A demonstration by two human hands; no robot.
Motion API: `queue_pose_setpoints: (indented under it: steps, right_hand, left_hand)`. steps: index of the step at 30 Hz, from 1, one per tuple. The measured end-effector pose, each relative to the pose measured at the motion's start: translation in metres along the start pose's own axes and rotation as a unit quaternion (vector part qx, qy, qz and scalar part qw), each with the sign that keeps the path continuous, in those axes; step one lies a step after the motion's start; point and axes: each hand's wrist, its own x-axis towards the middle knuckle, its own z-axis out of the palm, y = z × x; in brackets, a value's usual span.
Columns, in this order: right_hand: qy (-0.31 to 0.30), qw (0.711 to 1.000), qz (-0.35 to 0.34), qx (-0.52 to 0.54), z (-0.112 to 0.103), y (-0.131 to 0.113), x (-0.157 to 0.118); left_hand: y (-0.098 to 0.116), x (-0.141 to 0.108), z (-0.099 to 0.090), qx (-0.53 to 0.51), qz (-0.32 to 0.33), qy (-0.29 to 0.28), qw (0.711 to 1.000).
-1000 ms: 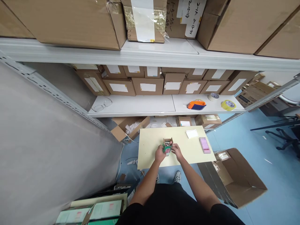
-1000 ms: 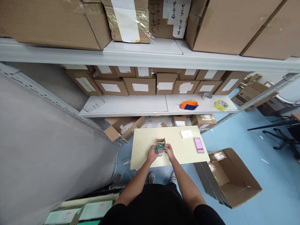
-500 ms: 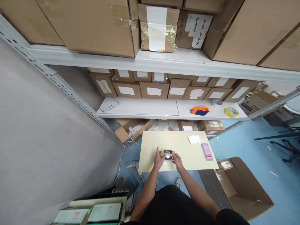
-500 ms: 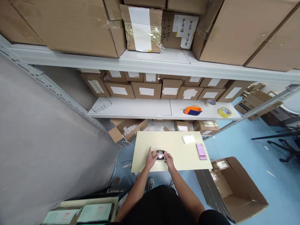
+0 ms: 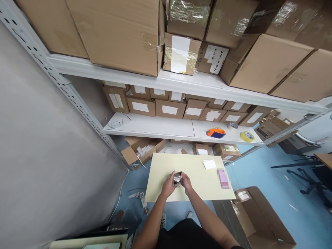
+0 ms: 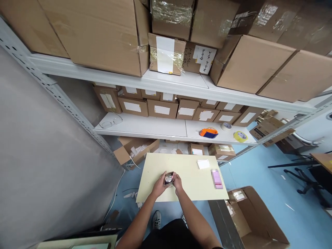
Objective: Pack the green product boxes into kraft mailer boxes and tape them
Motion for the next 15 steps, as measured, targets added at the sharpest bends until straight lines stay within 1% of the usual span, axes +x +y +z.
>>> queue_pose_setpoints:
  steps: [3,6,8,9,10,12,14,15]
  right_hand:
    - [-0.013,1.000,-0.009,-0.012,0.010,-0.003,0.004]
    - [-0.040,0.999,-0.010,-0.022,0.018,-0.009,0.006]
    - [-0.034,0.998,-0.014,-0.042,0.020,-0.014,0.006]
    - [-0.022,0.998,-0.029,-0.058,0.020,-0.018,0.006]
    - [-0.007,0.995,-0.056,-0.077,0.019,-0.021,0.005]
    - [0.013,0.982,-0.135,-0.129,0.016,-0.027,0.001]
    - [-0.002,0.955,-0.206,-0.213,0.014,-0.034,-0.005]
    - [-0.015,0.935,-0.229,-0.269,0.014,-0.037,-0.010]
  left_hand:
    - [-0.002,0.008,-0.010,0.004,0.008,0.017,1.000]
    - [-0.006,0.012,-0.018,0.007,-0.013,0.025,1.000]
    - [-0.006,0.014,-0.020,0.004,-0.028,0.016,0.999]
    - [-0.006,0.015,-0.021,0.001,-0.034,0.010,0.999]
    - [-0.005,0.016,-0.022,-0.002,-0.038,0.004,0.999]
    - [-0.003,0.019,-0.023,-0.007,-0.042,-0.001,0.999]
    - [-0.002,0.021,-0.023,-0.012,-0.040,-0.004,0.999]
    - [-0.002,0.022,-0.024,-0.017,-0.038,-0.005,0.999]
